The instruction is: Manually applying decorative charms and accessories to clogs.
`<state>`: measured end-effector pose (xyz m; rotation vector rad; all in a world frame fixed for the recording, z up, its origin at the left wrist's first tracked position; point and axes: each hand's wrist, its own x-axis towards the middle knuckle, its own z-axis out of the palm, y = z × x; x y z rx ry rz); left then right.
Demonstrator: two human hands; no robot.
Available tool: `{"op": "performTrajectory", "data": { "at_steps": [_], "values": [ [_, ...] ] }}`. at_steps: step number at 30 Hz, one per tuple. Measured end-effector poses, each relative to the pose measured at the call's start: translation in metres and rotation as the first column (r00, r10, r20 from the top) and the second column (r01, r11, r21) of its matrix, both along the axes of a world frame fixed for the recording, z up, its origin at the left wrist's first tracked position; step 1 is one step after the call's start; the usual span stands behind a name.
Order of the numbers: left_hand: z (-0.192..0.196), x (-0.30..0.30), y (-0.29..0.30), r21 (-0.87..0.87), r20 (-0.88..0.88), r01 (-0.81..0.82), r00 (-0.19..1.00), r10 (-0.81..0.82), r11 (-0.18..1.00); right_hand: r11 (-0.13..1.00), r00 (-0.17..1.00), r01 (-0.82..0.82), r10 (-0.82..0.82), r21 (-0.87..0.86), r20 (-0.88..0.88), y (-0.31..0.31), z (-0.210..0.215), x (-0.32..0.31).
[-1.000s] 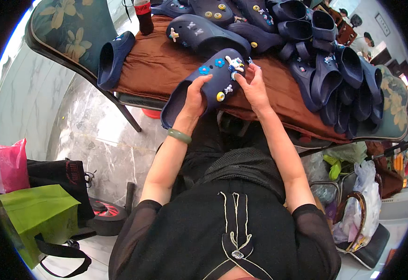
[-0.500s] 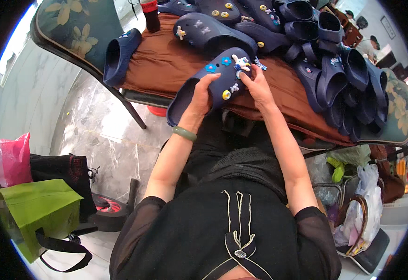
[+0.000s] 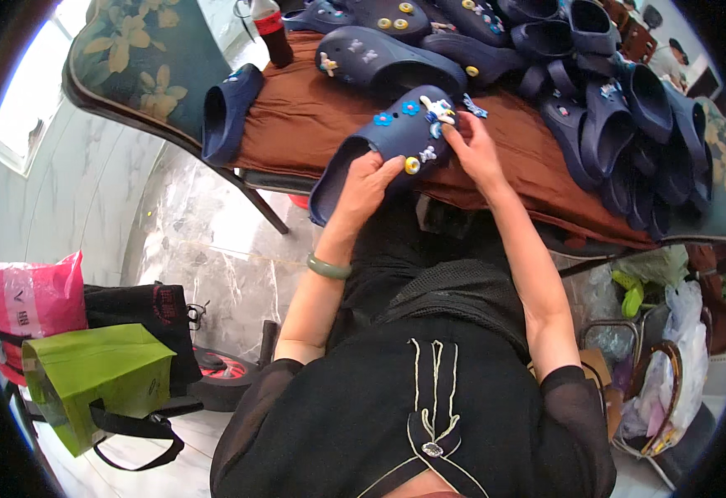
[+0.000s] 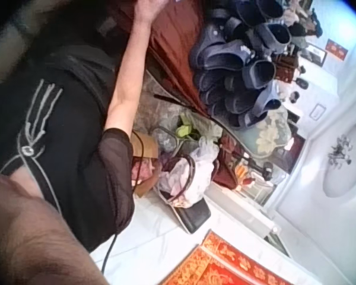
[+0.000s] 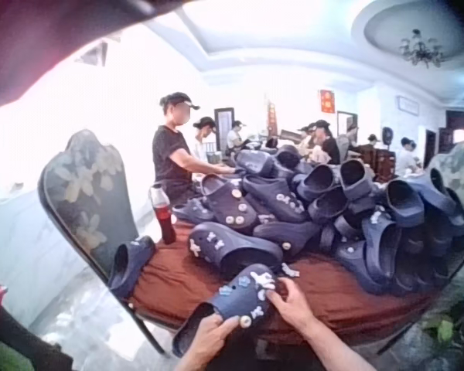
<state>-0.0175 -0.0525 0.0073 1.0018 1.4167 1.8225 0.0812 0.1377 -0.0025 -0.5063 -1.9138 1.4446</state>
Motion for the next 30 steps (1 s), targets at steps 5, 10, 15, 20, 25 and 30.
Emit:
{"op": "performTrajectory", "data": {
  "at_steps": [5,10,15,20,25,30],
  "values": [
    [0.022,0.003,-0.009,0.132,0.283,-0.178,0.950,0.135,0.975,0.806,0.898,0.304,-0.421,0.508,0.131,0.041,-0.024,0.035],
    [0.036,-0.025,-0.037,0.168,0.357,-0.498,0.835,0.418,0.851,0.689,0.926,0.206,-0.366,0.695,0.088,0.040,-0.028,0.042],
    [0.041,-0.076,-0.028,0.154,0.245,-0.658,0.748,0.616,0.737,0.591,0.925,0.173,-0.372,0.788,0.076,0.031,-0.023,0.042],
    [0.023,-0.162,0.003,0.101,-0.007,-0.658,0.750,0.662,0.746,0.571,0.924,0.205,-0.380,0.795,0.035,0.028,-0.026,0.039],
    [0.001,-0.191,0.003,0.001,-0.143,-0.583,0.804,0.577,0.813,0.573,0.926,0.218,-0.377,0.790,0.018,0.031,-0.030,0.040],
    [-0.004,-0.128,0.010,0.261,-0.685,-0.822,0.211,0.697,0.506,0.702,0.908,0.230,-0.404,0.674,0.111,0.052,-0.045,0.036]
  ]
}}
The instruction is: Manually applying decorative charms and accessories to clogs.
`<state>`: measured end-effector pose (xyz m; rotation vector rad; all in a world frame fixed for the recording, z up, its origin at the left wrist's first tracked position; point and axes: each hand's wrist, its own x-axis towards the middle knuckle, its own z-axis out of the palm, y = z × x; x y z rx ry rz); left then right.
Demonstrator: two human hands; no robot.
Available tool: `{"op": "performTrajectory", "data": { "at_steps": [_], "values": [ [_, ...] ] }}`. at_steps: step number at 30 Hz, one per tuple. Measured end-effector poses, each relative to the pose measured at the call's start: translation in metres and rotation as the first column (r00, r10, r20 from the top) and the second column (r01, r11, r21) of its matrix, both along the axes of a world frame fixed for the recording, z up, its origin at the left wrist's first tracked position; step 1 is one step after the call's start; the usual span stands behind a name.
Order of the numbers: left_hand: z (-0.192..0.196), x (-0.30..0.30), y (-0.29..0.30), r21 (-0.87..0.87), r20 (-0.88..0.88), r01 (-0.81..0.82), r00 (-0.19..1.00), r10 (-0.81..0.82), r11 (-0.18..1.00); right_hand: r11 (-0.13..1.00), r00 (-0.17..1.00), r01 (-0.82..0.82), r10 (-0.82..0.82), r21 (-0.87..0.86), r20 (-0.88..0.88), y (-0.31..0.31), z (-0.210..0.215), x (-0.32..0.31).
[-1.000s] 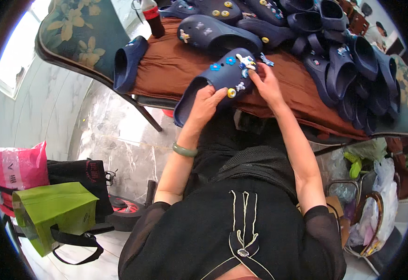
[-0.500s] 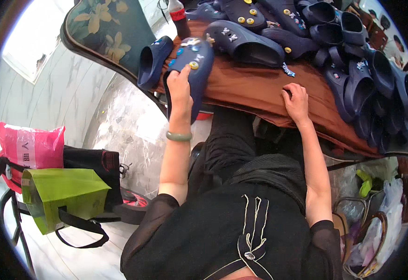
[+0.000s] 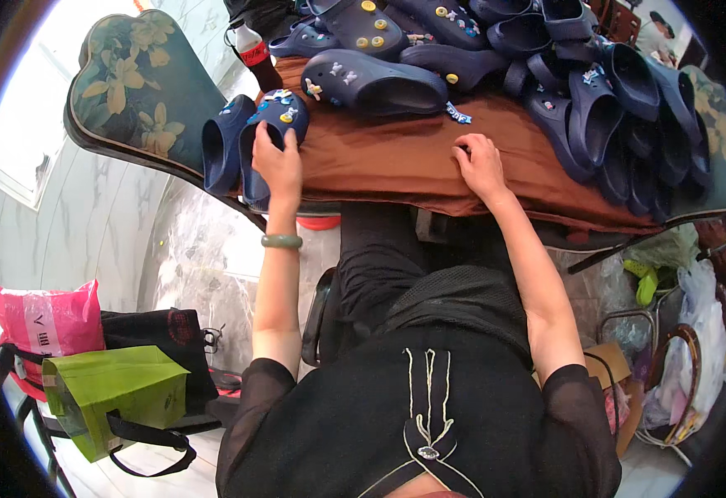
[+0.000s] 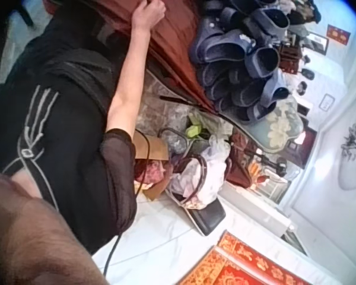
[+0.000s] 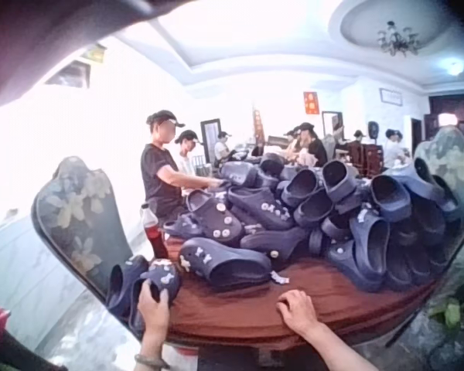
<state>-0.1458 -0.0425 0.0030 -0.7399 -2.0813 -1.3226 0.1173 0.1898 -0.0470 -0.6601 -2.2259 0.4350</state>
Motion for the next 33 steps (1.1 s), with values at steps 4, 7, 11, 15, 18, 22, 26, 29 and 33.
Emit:
{"op": "performTrajectory", "data": {
  "at_steps": [4,7,11,15,18,22,26,29,33],
  "values": [
    [0.002,0.033,0.009,-0.091,-0.196,0.174,0.962,-0.189,0.981,0.982,0.975,0.189,-0.190,-0.022,-0.114,0.015,0.016,-0.036],
    [-0.017,0.033,0.050,-0.015,0.126,0.363,0.925,-0.358,0.932,0.952,0.951,0.211,-0.253,0.223,0.179,0.030,0.023,-0.049],
    [-0.020,0.025,0.098,-0.153,0.397,0.363,0.874,-0.279,0.919,0.972,0.947,0.067,-0.133,0.225,0.291,0.048,0.018,-0.044],
    [0.001,0.015,0.114,-0.388,0.376,0.219,0.924,-0.063,0.895,0.984,0.977,-0.032,-0.006,0.175,0.212,0.046,0.013,-0.010],
    [0.003,-0.008,0.114,-0.461,0.364,0.178,0.931,0.002,0.869,0.994,0.998,-0.062,0.061,0.087,0.012,0.043,0.018,0.012],
    [0.007,0.006,0.088,-0.299,0.201,0.337,0.937,-0.287,0.893,0.991,0.980,0.131,-0.131,-0.008,-0.152,0.056,0.004,0.030],
    [0.024,0.035,0.045,-0.217,0.102,0.506,0.862,-0.496,0.835,0.979,0.967,0.192,-0.176,0.074,-0.183,0.055,0.002,0.027],
    [0.060,0.063,0.031,-0.348,0.059,0.601,0.780,-0.623,0.720,0.978,0.966,0.206,-0.196,0.043,-0.169,0.056,0.004,0.031],
    [0.068,0.067,0.037,-0.728,-0.272,0.391,0.590,-0.760,0.564,0.972,0.972,0.228,-0.224,0.056,-0.067,0.046,0.009,0.027]
  ]
}}
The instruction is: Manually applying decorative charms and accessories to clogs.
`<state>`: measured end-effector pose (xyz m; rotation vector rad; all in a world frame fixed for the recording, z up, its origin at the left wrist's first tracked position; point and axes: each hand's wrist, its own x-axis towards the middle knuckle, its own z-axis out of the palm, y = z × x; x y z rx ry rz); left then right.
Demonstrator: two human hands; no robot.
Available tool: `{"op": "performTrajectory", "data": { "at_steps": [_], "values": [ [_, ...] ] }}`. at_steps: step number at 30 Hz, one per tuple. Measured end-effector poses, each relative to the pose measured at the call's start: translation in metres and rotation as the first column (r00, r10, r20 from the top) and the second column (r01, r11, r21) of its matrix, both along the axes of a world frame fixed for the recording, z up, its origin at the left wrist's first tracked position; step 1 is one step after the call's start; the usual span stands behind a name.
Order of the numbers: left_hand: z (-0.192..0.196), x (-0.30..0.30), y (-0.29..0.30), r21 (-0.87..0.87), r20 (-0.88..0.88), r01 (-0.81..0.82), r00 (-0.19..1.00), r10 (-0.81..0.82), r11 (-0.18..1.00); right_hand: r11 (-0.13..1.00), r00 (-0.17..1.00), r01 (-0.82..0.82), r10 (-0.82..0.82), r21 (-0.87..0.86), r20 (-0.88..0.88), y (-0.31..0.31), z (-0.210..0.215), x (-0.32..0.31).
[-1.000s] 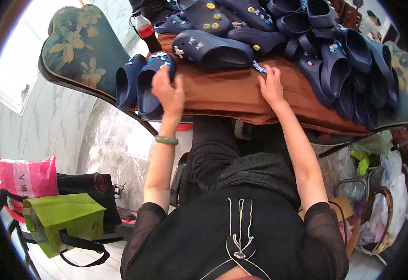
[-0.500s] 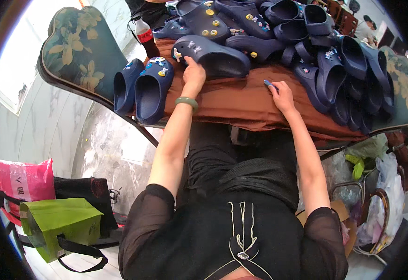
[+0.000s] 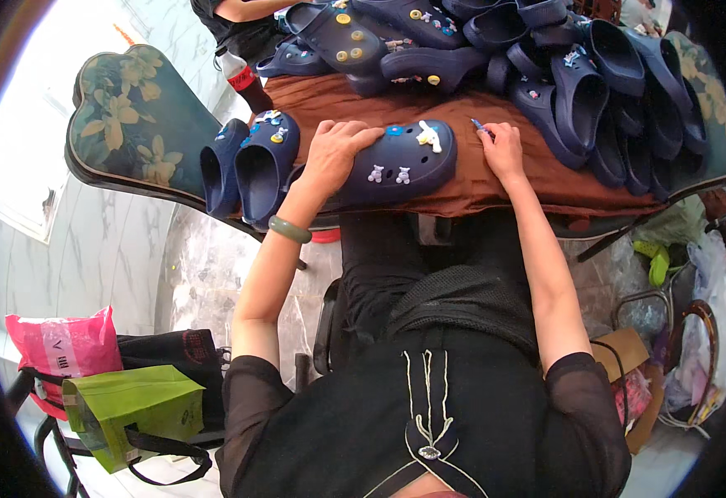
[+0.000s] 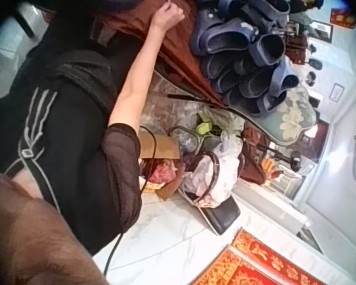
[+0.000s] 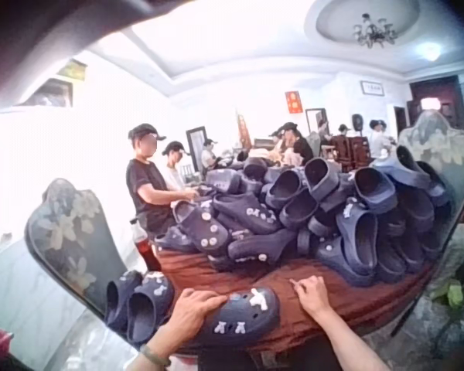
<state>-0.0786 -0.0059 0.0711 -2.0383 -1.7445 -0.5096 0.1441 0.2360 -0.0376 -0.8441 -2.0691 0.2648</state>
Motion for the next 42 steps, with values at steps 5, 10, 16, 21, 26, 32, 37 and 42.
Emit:
{"op": "performTrajectory", "data": {
  "at_steps": [5,10,16,21,26,32,37,42],
  "values": [
    [-0.020,-0.011,0.013,0.331,0.215,-0.106,0.976,0.034,0.938,0.995,0.996,0.049,-0.043,0.092,-0.076,0.000,0.003,0.000],
    [-0.027,-0.016,-0.004,-0.015,0.934,-0.370,0.326,0.145,0.929,0.953,0.932,-0.300,0.302,0.039,-0.200,-0.022,0.029,-0.009],
    [-0.017,0.003,0.024,-0.217,0.932,0.292,-0.221,0.287,0.932,0.643,0.637,-0.660,0.753,-0.388,0.166,-0.056,0.081,-0.036],
    [-0.031,0.028,0.003,-0.180,0.946,0.218,-0.229,0.230,0.959,0.802,0.779,-0.595,0.592,-0.052,0.206,-0.058,0.069,-0.039],
    [-0.043,0.055,-0.023,-0.083,0.978,0.168,-0.177,0.113,0.982,0.907,0.921,-0.383,0.389,-0.173,0.001,-0.068,0.066,-0.053],
    [-0.047,0.060,-0.028,0.020,0.964,0.188,-0.264,0.031,0.982,0.830,0.892,-0.336,0.432,-0.444,0.132,-0.017,0.064,-0.071],
    [-0.043,0.059,-0.029,0.065,0.937,0.214,-0.348,0.014,0.975,0.864,0.858,-0.488,0.501,-0.127,0.111,-0.021,0.084,-0.073],
    [-0.050,0.057,-0.033,0.171,0.898,0.229,-0.437,-0.056,0.958,0.551,0.348,-0.772,0.784,-0.317,0.515,-0.088,0.120,-0.057]
  ]
}}
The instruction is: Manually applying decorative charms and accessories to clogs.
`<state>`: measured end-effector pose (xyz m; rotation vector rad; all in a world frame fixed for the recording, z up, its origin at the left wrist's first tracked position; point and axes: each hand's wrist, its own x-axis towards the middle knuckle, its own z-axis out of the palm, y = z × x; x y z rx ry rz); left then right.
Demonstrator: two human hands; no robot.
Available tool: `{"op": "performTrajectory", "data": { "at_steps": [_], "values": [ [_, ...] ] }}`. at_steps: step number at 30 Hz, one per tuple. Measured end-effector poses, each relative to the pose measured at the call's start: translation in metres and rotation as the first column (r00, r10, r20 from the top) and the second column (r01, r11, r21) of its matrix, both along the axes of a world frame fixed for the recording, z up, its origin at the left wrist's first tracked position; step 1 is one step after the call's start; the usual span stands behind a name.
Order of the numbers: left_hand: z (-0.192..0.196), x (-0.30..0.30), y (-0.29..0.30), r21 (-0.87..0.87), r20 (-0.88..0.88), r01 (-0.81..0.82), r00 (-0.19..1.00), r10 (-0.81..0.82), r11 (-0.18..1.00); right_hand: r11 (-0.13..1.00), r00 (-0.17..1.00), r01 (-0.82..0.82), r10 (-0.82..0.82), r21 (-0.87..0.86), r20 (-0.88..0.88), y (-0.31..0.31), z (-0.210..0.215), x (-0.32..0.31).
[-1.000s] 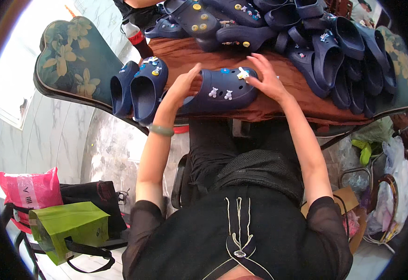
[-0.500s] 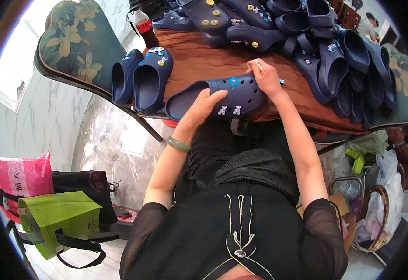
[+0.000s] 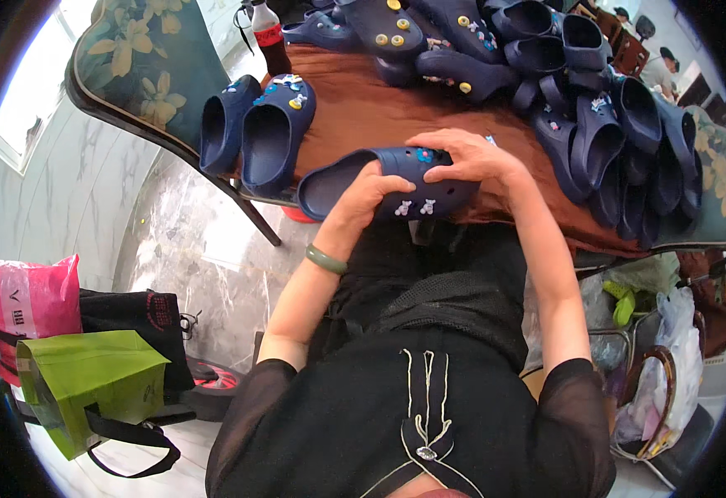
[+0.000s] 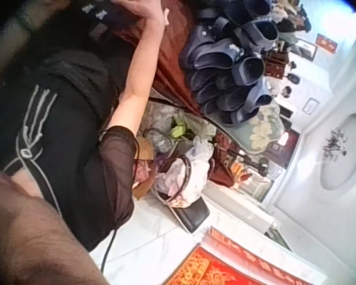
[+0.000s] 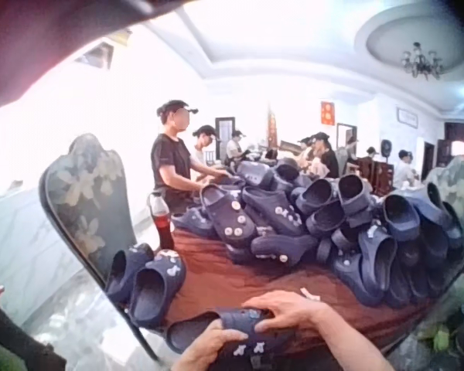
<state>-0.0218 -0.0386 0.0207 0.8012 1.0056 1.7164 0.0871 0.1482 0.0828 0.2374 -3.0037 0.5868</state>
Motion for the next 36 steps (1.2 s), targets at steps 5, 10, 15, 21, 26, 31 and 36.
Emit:
{"op": "performTrajectory", "data": {
  "at_steps": [5,10,15,21,26,31,36],
  "values": [
    [-0.004,0.005,0.000,-0.021,0.031,-0.016,0.999,0.017,1.000,0.959,0.924,0.281,-0.278,-0.029,-0.261,-0.023,-0.021,0.004],
    [-0.003,0.006,0.002,-0.044,0.094,0.050,0.995,-0.045,0.998,0.888,0.798,0.457,-0.391,0.039,-0.459,-0.036,-0.045,-0.004],
    [0.003,0.009,0.000,-0.030,0.187,0.109,0.977,-0.102,0.994,0.685,0.626,0.308,-0.669,-0.660,-0.402,0.009,-0.045,-0.001],
    [0.005,0.022,0.014,0.049,0.272,-0.092,0.959,0.075,0.995,0.541,0.381,0.702,-0.835,-0.463,-0.398,0.118,-0.093,0.050],
    [0.015,0.019,0.017,0.029,0.529,-0.086,0.846,0.058,0.996,0.625,0.433,0.772,-0.651,-0.116,-0.623,0.099,-0.105,0.050],
    [0.011,0.021,0.019,0.052,0.556,-0.086,0.830,0.043,0.995,0.652,0.570,0.758,-0.656,0.009,-0.495,0.081,-0.116,0.051],
    [0.007,0.018,0.020,0.064,0.549,-0.094,0.835,0.044,0.994,0.673,0.455,0.633,-0.724,-0.383,-0.519,0.064,-0.096,0.040]
  ]
}}
